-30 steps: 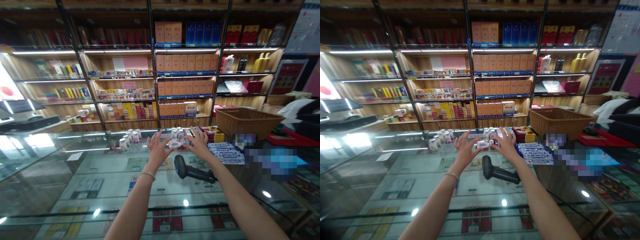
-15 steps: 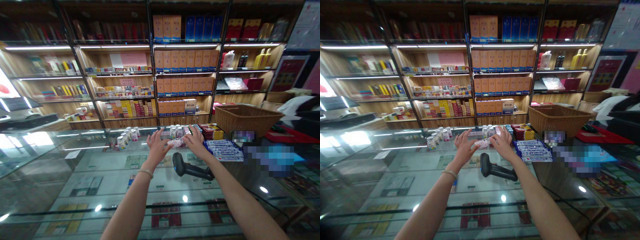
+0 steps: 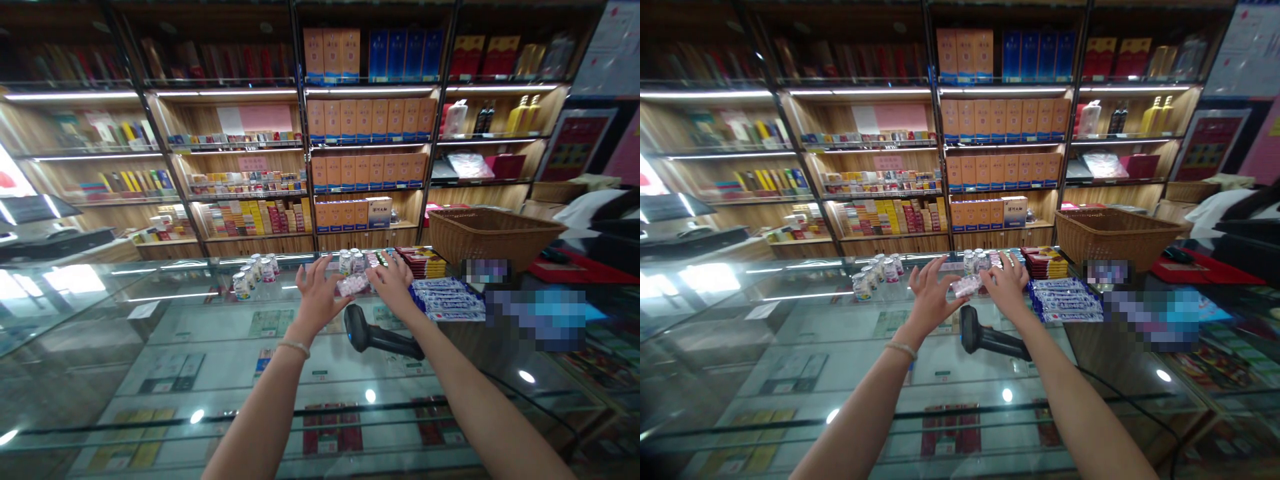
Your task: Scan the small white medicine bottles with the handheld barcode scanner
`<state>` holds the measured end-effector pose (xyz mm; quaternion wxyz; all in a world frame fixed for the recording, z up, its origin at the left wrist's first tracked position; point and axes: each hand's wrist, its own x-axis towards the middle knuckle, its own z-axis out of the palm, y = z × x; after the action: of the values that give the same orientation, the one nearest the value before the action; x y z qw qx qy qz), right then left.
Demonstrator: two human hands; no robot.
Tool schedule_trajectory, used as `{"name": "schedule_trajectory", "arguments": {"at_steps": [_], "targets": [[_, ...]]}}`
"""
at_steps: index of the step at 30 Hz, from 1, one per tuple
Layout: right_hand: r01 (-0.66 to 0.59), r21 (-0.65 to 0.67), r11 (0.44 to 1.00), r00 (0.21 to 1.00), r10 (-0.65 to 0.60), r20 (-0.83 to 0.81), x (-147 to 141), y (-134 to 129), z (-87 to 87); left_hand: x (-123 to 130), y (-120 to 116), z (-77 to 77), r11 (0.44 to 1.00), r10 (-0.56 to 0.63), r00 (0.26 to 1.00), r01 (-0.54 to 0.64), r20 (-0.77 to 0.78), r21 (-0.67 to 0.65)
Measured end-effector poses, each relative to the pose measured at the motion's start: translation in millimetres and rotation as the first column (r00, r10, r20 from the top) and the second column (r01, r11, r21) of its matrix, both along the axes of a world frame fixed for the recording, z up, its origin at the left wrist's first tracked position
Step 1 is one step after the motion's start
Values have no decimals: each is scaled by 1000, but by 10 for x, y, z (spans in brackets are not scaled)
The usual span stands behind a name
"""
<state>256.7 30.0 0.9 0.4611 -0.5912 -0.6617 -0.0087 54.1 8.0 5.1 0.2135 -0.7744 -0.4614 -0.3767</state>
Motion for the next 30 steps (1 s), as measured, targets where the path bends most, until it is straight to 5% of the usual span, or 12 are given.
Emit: {"name": "schedule_trajectory", "arguments": {"at_steps": [18, 30], "targets": [[-195, 107, 975, 981, 196, -5, 63, 10, -29, -6, 45, -46, 997, 17, 996, -10, 86, -73], [-154, 177, 972, 986, 162, -32, 61, -44, 51, -13, -16, 28, 995, -39, 997, 45, 67, -94]]}}
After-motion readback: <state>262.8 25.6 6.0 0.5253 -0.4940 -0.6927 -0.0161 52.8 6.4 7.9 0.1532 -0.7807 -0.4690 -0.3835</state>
